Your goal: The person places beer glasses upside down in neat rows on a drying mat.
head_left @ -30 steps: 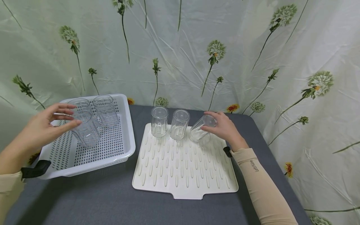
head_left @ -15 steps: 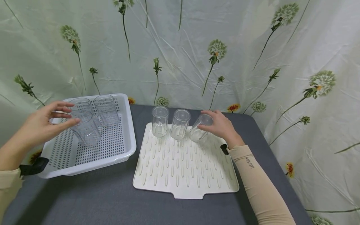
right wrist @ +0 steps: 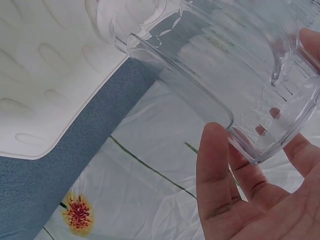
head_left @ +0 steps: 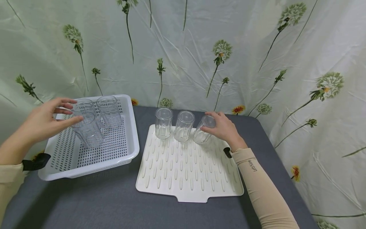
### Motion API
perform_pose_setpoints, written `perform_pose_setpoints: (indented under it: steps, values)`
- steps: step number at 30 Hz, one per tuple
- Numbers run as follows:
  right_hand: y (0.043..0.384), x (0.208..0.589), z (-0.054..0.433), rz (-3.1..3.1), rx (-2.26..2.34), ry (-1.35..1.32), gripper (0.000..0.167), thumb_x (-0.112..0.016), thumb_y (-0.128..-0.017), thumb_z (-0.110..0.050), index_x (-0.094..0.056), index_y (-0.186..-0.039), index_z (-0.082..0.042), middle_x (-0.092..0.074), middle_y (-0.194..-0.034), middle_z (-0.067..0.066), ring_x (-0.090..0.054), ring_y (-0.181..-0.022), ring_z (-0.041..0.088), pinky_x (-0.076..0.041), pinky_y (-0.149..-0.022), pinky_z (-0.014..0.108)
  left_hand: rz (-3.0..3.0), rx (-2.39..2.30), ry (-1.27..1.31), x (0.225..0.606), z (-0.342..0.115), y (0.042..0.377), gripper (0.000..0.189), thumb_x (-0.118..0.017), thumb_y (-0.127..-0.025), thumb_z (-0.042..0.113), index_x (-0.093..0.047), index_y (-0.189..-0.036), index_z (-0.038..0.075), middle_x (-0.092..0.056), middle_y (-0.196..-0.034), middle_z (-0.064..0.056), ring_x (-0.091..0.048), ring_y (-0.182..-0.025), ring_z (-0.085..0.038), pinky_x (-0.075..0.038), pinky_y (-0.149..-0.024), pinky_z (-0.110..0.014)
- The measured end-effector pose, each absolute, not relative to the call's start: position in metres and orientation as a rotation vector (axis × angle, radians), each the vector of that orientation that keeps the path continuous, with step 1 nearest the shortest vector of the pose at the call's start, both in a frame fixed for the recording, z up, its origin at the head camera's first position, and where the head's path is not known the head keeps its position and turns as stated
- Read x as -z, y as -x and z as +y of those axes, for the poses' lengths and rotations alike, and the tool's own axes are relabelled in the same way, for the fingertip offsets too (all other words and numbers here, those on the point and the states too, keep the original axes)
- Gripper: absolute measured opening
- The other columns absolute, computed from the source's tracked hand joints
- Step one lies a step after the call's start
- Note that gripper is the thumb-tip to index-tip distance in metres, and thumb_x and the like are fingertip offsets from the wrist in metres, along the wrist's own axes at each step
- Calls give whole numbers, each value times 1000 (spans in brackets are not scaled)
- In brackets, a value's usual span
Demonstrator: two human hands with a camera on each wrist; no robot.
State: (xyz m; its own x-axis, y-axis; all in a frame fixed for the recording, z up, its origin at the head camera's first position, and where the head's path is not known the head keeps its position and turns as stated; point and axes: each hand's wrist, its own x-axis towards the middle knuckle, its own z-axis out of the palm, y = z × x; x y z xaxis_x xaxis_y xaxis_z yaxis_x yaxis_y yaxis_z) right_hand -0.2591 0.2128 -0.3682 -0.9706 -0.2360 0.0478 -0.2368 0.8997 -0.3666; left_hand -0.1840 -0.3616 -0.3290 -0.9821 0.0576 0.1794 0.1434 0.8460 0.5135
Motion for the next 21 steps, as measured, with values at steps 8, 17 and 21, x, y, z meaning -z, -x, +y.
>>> perform_pose_setpoints:
  steps: [8, 17, 21]
  values:
    - [261, 370, 210, -3060, -612, -359, 79, -76, -95, -59, -49, -161, -25, -51, -145, 23, -63, -120, 43, -56, -94, 64, -2900, 736, 160, 331, -360, 191, 77, -76, -101, 39, -43, -153, -7, -50, -141, -40, -53, -123, -61, -51, -95, -78]
    - [263, 374, 205, -3050, -635, -333, 81, -76, -94, -59, -48, -161, -25, -49, -151, 22, -60, -128, 43, -54, -97, 66, -2917, 635, 166, 332, -357, 197, 78, -79, -98, 37, -44, -152, -6, -49, -137, -39, -53, -122, -59, -51, -92, -76]
    - [263, 373, 204, -3049, -620, -325, 80, -76, -95, -60, -48, -161, -25, -50, -148, 22, -62, -123, 42, -56, -93, 62, -2951, 613, 169, 331, -357, 200, 80, -79, -97, 39, -42, -153, -6, -47, -140, -40, -50, -124, -59, -48, -92, -76]
